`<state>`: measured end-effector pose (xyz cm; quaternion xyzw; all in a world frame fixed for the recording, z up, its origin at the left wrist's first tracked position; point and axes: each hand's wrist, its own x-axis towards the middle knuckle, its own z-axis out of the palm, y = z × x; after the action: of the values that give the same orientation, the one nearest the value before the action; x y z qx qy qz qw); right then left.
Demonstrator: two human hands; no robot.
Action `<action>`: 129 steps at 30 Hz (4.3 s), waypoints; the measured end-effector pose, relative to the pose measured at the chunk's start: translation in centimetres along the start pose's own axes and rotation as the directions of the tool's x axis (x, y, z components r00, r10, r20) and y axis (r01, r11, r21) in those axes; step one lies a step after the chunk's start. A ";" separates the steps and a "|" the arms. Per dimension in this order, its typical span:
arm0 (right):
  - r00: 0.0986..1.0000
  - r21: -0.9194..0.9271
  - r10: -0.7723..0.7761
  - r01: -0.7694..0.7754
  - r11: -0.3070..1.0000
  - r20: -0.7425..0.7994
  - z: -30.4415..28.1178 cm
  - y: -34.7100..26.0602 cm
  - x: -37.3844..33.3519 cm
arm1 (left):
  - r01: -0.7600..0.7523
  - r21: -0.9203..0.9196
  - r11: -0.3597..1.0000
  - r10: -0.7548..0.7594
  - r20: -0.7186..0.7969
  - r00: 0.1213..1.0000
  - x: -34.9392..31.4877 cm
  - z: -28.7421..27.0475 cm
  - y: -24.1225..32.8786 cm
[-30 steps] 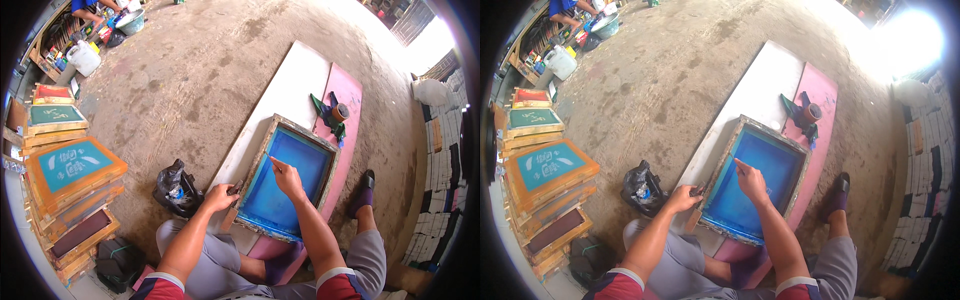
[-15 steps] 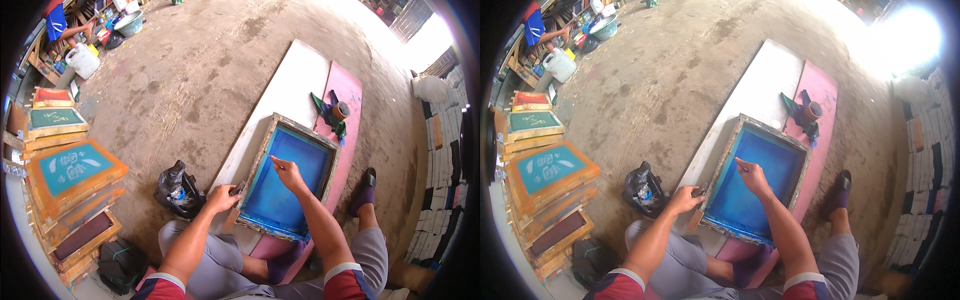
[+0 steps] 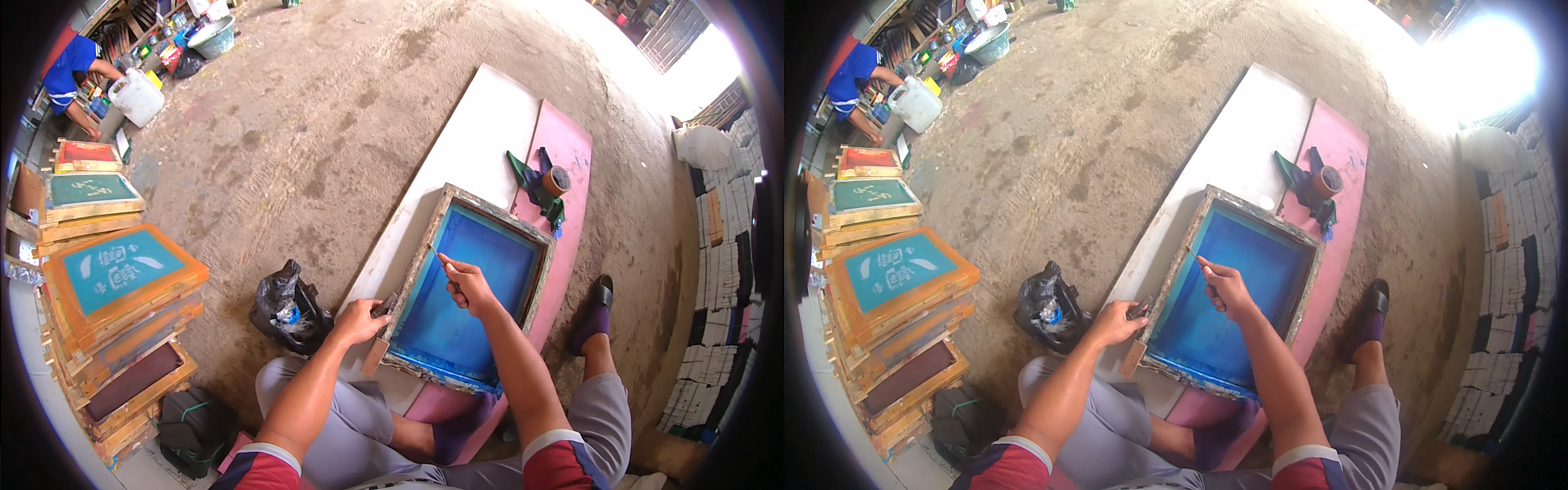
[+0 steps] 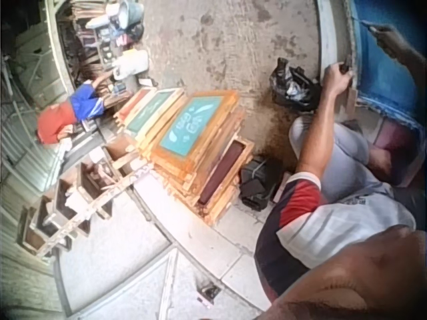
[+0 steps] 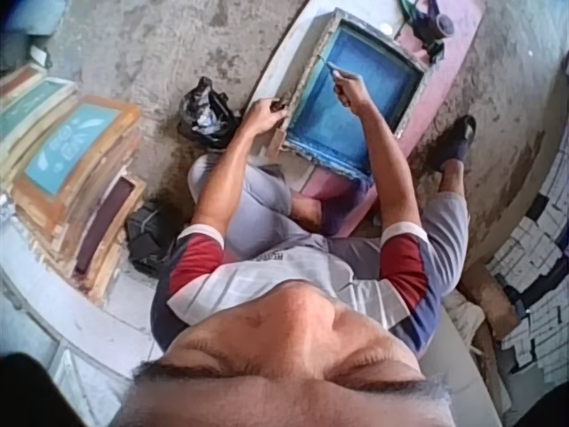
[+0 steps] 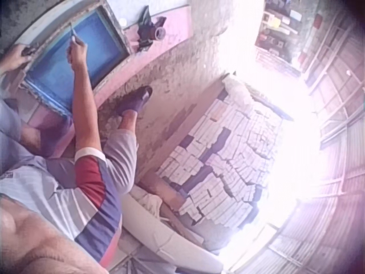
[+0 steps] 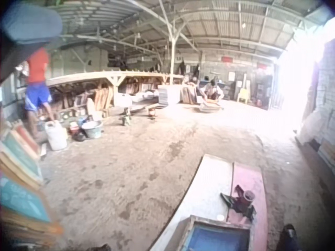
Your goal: The person sits on the floor and paints the inner edge of a blue screen-printing frame with a small brush. They briefly use pliers to adjust a small piece on the frame, then continue painting along the border.
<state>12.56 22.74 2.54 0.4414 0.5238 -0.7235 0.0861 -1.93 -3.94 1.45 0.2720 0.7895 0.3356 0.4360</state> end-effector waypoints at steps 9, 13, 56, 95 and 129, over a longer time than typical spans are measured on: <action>0.997 0.107 0.073 -0.074 0.991 0.013 0.3 -0.8 -1.0 | -0.004 -0.020 1.000 0.004 -0.006 1.000 0.7 0.6 -1.9; 0.778 -0.682 -0.621 0.404 0.610 -0.095 0.1 1.1 -0.1 | 0.002 -0.008 1.000 -0.002 -0.018 1.000 0.2 0.3 0.0; 0.998 -0.085 0.002 0.003 0.996 0.067 -0.4 -3.1 2.1 | -0.145 0.302 0.942 0.197 -0.147 0.969 -1.2 2.6 1.2; 0.592 -0.666 -0.455 -0.195 0.720 -0.665 -6.4 17.7 -17.7 | -0.205 0.515 0.833 0.199 0.066 0.978 -3.5 2.6 1.5; 0.801 -0.784 -0.511 0.086 0.615 -0.314 3.2 1.8 -5.8 | -0.250 0.224 0.942 0.281 -0.115 0.953 1.3 3.3 2.2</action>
<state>15.28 17.35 5.72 0.4445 0.8407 -0.3090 -0.0120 0.70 -0.67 1.17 0.3948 0.8057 0.3264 0.2972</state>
